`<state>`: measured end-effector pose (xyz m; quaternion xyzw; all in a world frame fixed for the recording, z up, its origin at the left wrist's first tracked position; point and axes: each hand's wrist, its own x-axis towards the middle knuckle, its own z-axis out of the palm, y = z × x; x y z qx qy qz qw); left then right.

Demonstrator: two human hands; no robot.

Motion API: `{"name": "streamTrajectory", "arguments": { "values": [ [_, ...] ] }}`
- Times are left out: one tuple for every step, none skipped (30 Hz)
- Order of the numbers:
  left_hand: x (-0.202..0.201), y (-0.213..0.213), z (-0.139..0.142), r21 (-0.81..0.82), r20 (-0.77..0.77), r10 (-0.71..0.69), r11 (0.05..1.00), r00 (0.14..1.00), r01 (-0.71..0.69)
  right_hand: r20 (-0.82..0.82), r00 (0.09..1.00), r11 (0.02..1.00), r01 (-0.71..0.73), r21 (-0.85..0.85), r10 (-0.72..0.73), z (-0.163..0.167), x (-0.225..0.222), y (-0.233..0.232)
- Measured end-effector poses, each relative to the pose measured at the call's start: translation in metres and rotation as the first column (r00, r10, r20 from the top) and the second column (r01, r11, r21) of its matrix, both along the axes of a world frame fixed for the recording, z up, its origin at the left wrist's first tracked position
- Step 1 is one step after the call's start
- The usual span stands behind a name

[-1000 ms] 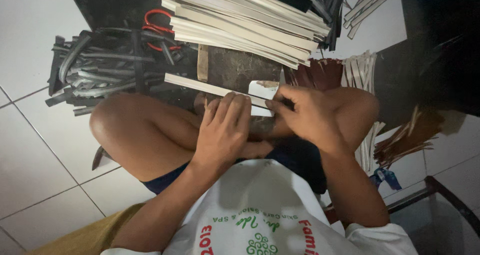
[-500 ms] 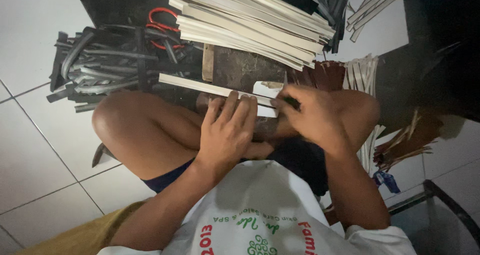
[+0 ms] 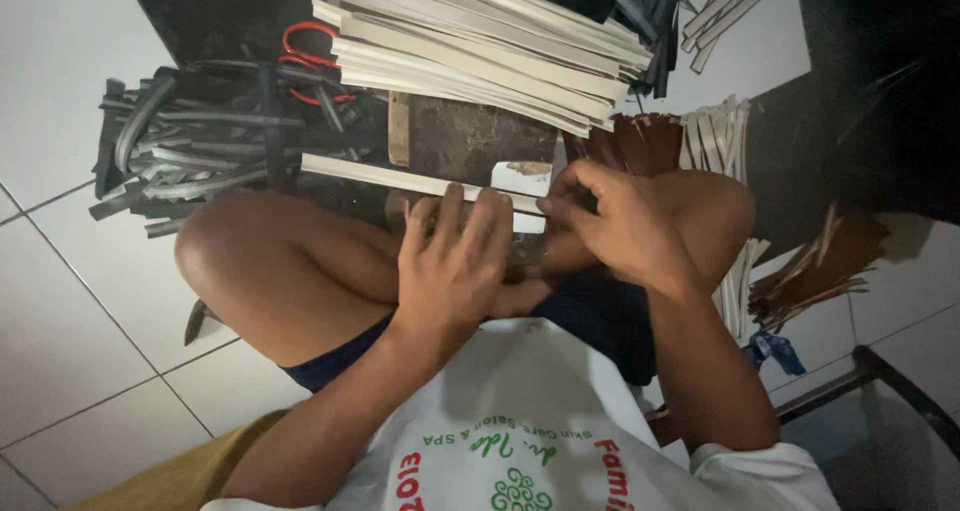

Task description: The person sits cross-legged on the floor and repeatedly smooths thin white plastic strips using a small white block on a wooden board. The person picks up a strip, rubs it with the block, and places it back on the pile, repeating this process continuously.

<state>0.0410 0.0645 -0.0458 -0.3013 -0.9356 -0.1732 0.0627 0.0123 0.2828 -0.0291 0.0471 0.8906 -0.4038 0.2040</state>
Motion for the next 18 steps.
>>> {"name": "streamTrajectory", "arguments": {
  "values": [
    [0.002, 0.004, -0.001, -0.052, -0.005, -0.003, 0.999, 1.000, 0.003, 0.055, 0.998, 1.000, 0.023, 0.012, -0.024, 0.000, 0.001, 0.001],
    [0.003, 0.008, -0.002, -0.103, -0.013, -0.008, 0.995, 1.000, 0.007, 0.031, 0.999, 0.999, 0.023, -0.023, -0.022, -0.001, 0.001, 0.002],
    [0.004, 0.011, -0.003, -0.155, -0.021, -0.013, 0.988, 1.000, 0.009, 0.006, 1.000, 0.998, 0.022, -0.058, -0.021, -0.003, 0.002, 0.002],
    [0.005, 0.013, -0.003, -0.107, -0.020, -0.013, 0.994, 1.000, 0.011, -0.017, 1.000, 0.995, 0.018, -0.094, -0.020, -0.005, 0.003, 0.002],
    [0.007, 0.015, -0.003, -0.061, -0.018, -0.014, 0.998, 1.000, 0.013, -0.034, 0.999, 0.995, 0.017, -0.095, -0.020, -0.007, 0.004, 0.002],
    [0.008, 0.016, -0.003, -0.013, -0.017, -0.015, 1.000, 1.000, 0.015, -0.052, 0.998, 0.995, 0.016, -0.096, -0.021, -0.009, 0.005, 0.003],
    [0.008, 0.017, -0.004, -0.011, -0.013, -0.015, 1.000, 1.000, 0.015, -0.067, 0.998, 0.995, 0.014, -0.097, -0.021, -0.012, 0.006, 0.004],
    [0.008, 0.018, -0.004, -0.009, -0.009, -0.013, 1.000, 1.000, 0.013, -0.053, 0.998, 0.994, 0.014, -0.112, -0.020, -0.014, 0.007, 0.006],
    [0.008, 0.018, -0.004, -0.007, -0.007, -0.015, 1.000, 1.000, 0.015, -0.041, 0.999, 0.992, 0.016, -0.127, -0.022, -0.017, 0.007, 0.009],
    [0.007, 0.018, -0.004, 0.004, -0.012, -0.012, 1.000, 1.000, 0.012, -0.030, 0.999, 0.990, 0.021, -0.140, -0.025, -0.018, 0.007, 0.013],
    [0.007, 0.018, -0.004, 0.018, -0.013, -0.006, 1.000, 1.000, 0.007, -0.001, 0.999, 0.993, 0.037, -0.112, -0.038, -0.018, 0.008, 0.020],
    [0.007, 0.019, -0.004, 0.031, -0.014, 0.001, 1.000, 1.000, -0.001, 0.027, 0.998, 0.995, 0.050, -0.084, -0.048, -0.019, 0.008, 0.027],
    [0.007, 0.020, -0.005, 0.035, -0.030, 0.007, 0.999, 1.000, -0.006, 0.053, 0.997, 0.996, 0.063, -0.056, -0.060, -0.020, 0.008, 0.032],
    [0.006, 0.021, -0.005, 0.039, -0.046, 0.012, 0.999, 0.999, -0.010, 0.062, 0.996, 0.996, 0.067, -0.064, -0.063, -0.023, 0.009, 0.035],
    [0.006, 0.021, -0.004, 0.042, -0.061, 0.018, 0.999, 0.998, -0.015, 0.072, 0.995, 0.995, 0.071, -0.073, -0.065, -0.026, 0.010, 0.036],
    [0.005, 0.021, -0.004, 0.034, -0.055, 0.011, 0.999, 0.998, -0.009, 0.082, 0.994, 0.994, 0.074, -0.082, -0.067, -0.029, 0.011, 0.036],
    [0.004, 0.021, -0.003, 0.028, -0.048, 0.000, 1.000, 0.999, 0.001, 0.037, 0.999, 0.987, 0.044, -0.154, -0.039, -0.034, 0.012, 0.033],
    [0.004, 0.020, -0.002, 0.024, -0.039, -0.011, 1.000, 0.999, 0.012, -0.009, 1.000, 0.975, 0.011, -0.221, -0.014, -0.039, 0.013, 0.028]
  ]
}}
